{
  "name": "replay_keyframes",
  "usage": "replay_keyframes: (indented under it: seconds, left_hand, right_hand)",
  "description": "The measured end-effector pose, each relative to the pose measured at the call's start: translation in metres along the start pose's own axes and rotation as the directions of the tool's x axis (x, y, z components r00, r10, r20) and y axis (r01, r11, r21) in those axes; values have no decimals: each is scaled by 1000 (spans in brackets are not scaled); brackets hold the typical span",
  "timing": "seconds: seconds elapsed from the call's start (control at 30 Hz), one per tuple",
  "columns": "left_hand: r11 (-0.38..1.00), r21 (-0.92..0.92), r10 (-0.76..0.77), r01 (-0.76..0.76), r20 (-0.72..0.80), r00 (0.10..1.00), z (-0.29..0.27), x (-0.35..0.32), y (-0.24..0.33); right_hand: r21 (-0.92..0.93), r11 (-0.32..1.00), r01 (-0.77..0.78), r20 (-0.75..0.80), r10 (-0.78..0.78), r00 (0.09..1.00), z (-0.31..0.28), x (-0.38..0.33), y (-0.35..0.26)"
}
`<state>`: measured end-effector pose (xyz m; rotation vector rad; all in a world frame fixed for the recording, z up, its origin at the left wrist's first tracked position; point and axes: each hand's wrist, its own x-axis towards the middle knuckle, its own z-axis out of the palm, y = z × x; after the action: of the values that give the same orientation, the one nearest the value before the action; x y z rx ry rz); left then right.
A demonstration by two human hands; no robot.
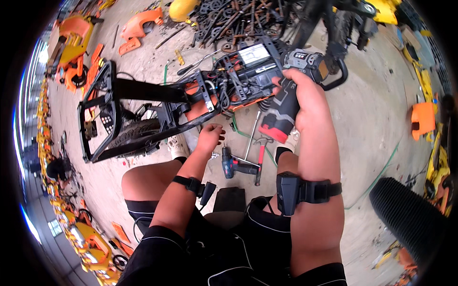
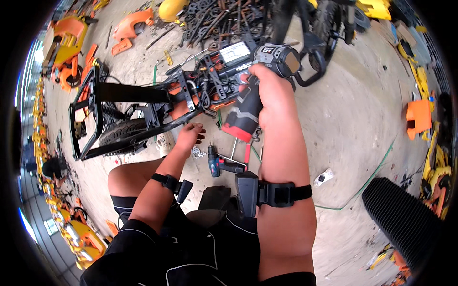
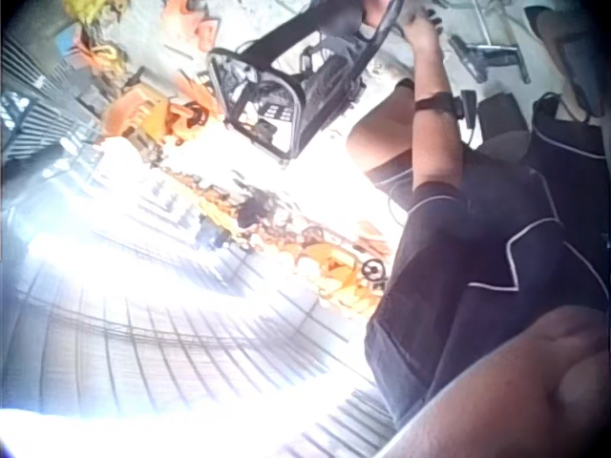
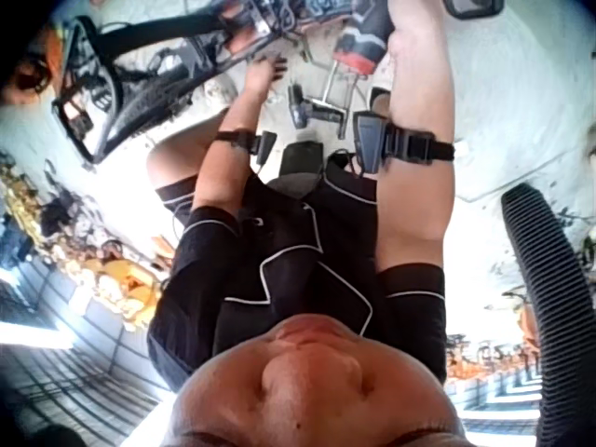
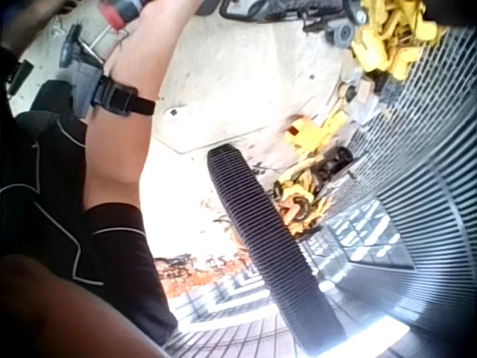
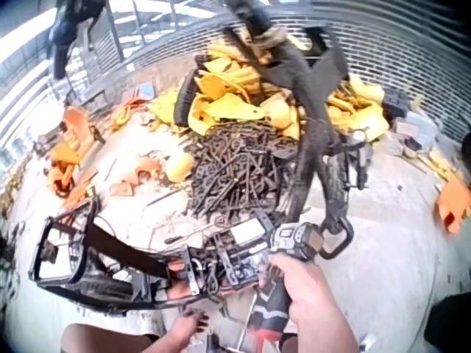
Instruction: The person uses a power driver and a manual tool to remove bolts and components from a motorcycle frame, handling small metal parts and wires.
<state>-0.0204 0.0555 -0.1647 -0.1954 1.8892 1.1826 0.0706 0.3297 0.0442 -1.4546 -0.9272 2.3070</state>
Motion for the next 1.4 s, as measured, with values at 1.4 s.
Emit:
replay_keyframes:
  seconds: [1.4]
  left_hand:
    - [842,-521,276,-138,197,941,10,-16,-24]
  right_hand:
    - [-932,50,360,363,126,923,106,37,162]
